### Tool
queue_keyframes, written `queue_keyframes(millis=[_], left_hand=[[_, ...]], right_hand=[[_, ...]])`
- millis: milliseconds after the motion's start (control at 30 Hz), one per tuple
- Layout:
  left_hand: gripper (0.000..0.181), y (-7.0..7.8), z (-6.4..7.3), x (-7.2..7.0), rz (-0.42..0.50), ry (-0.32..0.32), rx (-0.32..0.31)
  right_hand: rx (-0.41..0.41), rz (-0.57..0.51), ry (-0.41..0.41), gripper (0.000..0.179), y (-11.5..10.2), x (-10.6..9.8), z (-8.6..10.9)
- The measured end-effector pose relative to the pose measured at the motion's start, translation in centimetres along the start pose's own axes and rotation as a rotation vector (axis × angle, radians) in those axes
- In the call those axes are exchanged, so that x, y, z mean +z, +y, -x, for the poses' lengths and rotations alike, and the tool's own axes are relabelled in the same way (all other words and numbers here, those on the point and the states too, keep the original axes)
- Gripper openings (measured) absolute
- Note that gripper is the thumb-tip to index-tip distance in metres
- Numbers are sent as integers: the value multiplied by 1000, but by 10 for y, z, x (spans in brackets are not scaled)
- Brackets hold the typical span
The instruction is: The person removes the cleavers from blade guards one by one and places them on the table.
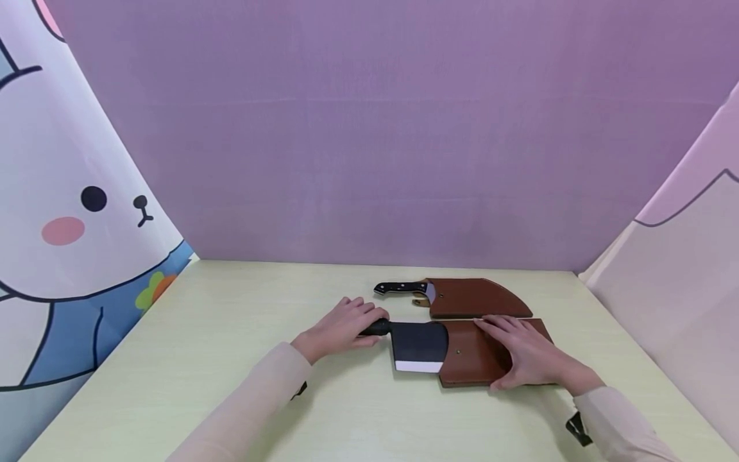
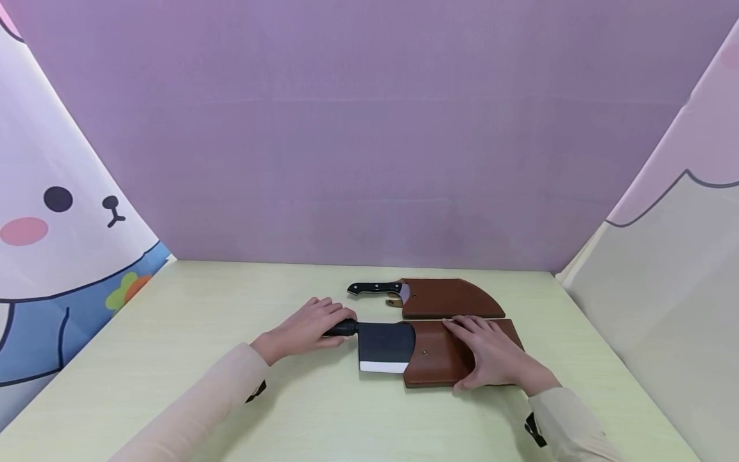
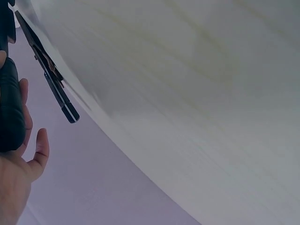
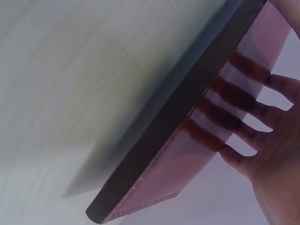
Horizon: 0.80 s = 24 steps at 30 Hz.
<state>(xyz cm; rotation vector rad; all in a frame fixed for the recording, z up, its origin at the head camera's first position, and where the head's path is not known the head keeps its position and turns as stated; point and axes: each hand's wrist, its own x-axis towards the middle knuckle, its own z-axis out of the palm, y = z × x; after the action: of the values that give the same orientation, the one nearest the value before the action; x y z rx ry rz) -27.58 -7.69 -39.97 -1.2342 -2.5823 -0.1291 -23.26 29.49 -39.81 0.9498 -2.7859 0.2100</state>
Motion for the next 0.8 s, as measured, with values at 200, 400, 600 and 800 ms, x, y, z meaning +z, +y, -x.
queue_keyframes(millis=[200, 400, 600, 800], left_hand=[[35, -3, 2, 0, -6, 11, 8], [35, -5, 6, 1, -10, 19, 14], [34, -6, 9, 0, -9, 19, 13], [34, -8, 12, -1, -10, 21, 13]], right_hand=[[6, -5, 0, 112, 2, 0, 2], [1, -6, 1, 111, 3, 2, 3], [-2, -1, 3, 111, 4, 2, 4], [1, 6, -6, 112, 5, 1, 3]])
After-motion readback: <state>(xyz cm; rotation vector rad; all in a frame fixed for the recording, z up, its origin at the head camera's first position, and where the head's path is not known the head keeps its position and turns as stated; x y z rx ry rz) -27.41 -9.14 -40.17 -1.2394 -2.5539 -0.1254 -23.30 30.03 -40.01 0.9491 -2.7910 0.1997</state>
